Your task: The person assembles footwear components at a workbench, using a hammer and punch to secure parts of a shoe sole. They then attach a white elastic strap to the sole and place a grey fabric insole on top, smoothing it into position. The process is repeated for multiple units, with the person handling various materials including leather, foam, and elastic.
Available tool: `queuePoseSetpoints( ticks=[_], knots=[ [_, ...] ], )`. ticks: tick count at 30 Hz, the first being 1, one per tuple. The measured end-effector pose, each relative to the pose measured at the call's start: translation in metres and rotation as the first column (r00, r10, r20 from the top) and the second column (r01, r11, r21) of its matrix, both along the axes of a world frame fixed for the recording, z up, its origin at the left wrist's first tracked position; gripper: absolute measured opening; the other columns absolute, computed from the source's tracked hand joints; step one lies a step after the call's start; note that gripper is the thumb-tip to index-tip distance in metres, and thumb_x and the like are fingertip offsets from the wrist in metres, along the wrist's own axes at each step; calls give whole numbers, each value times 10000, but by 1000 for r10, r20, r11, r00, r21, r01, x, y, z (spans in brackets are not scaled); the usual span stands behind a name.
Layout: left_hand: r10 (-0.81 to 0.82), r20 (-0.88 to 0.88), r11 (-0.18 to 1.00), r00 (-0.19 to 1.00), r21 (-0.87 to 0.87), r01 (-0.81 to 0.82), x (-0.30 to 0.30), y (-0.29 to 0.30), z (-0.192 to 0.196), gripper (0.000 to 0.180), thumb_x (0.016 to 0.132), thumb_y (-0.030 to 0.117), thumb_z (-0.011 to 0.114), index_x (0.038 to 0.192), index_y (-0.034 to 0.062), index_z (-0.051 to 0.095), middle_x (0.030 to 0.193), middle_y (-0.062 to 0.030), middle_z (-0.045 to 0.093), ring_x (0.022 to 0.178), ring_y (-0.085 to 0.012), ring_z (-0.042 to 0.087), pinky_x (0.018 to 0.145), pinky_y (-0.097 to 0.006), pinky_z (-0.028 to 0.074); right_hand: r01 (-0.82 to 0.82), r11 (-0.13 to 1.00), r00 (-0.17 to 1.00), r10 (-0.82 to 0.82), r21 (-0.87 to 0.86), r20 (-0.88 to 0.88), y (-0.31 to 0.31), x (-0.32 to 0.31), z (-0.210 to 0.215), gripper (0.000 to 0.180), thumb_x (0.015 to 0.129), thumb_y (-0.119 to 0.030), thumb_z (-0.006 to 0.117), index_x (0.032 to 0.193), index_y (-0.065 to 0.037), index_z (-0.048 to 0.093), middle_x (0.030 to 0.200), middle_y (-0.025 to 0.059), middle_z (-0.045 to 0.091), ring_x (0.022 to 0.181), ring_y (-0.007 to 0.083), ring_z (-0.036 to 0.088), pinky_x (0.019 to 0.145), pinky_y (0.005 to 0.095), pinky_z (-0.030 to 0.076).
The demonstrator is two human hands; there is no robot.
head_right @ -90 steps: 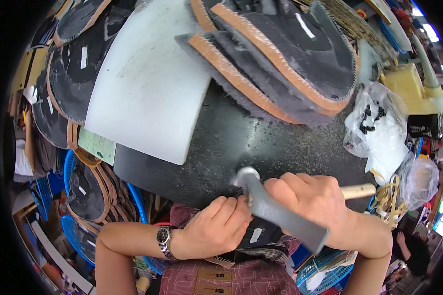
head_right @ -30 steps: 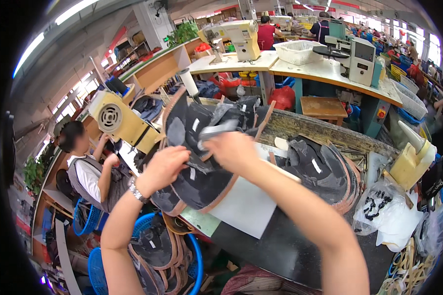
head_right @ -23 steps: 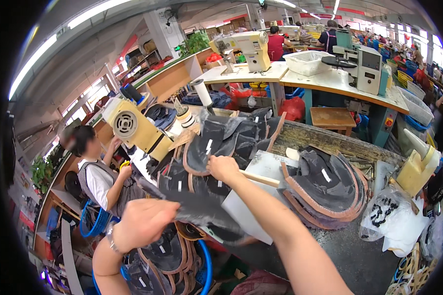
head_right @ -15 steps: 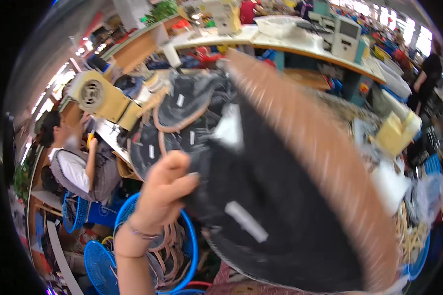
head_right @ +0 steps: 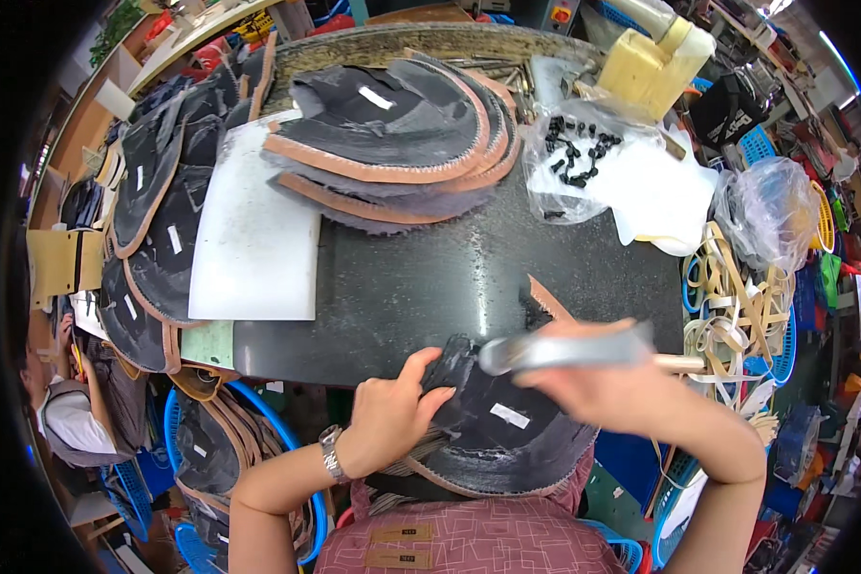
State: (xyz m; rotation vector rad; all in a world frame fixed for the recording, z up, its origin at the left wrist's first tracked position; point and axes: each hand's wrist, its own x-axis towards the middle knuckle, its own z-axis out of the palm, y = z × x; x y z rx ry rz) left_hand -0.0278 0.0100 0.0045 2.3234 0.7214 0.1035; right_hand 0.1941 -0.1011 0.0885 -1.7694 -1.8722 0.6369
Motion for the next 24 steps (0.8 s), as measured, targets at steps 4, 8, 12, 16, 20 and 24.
queuePoseSetpoints(
  ticks=[4,8,12,16,20,24],
  knots=[
    [31,31,997,999,66,-33,-10,22,17,462,771,289,705,1128,48,538,495,-81,548,445,-272,577,428,-364,441,-122,966,956,175,-227,234,1,-18,-19,349,661,-143,666,926,-39,465,751,88,540,670,271,612,526,373,483],
    [168,106,772,980,-633,-64,28,54,11,434,733,128,734,1117,15,566,784,-108,633,670,-122,626,589,-245,483,-191,968,930,233,-165,286,2,-16,-29,338,651,-151,622,926,-39,460,720,59,489,616,211,579,491,322,465],
    [-345,-26,863,938,-400,307,64,80,11,257,726,109,706,952,22,621,856,-97,630,702,-199,626,602,-309,492,-217,969,913,245,-121,327,0,-11,-28,262,643,-133,599,866,-51,489,659,26,435,557,156,539,462,274,440],
    [-425,139,892,894,-104,440,57,77,2,137,715,78,672,830,43,607,825,-77,600,693,-261,600,594,-344,489,-179,977,966,197,-114,166,18,2,-21,251,659,-151,594,864,-44,496,646,27,424,528,149,524,440,276,426],
    [-501,314,860,806,75,505,43,81,-12,216,676,82,646,885,33,619,852,-76,601,692,-224,604,570,-302,493,-155,963,971,190,-222,144,29,-2,-27,300,660,-182,613,887,-45,472,655,37,434,530,170,538,434,305,431],
    [-625,351,769,697,431,472,29,72,-22,335,640,97,608,956,-14,628,892,-101,598,709,-184,597,561,-257,496,-172,950,972,207,-261,112,33,-1,-24,315,661,-178,613,899,-37,464,663,43,438,545,176,547,439,306,435]
  ],
)
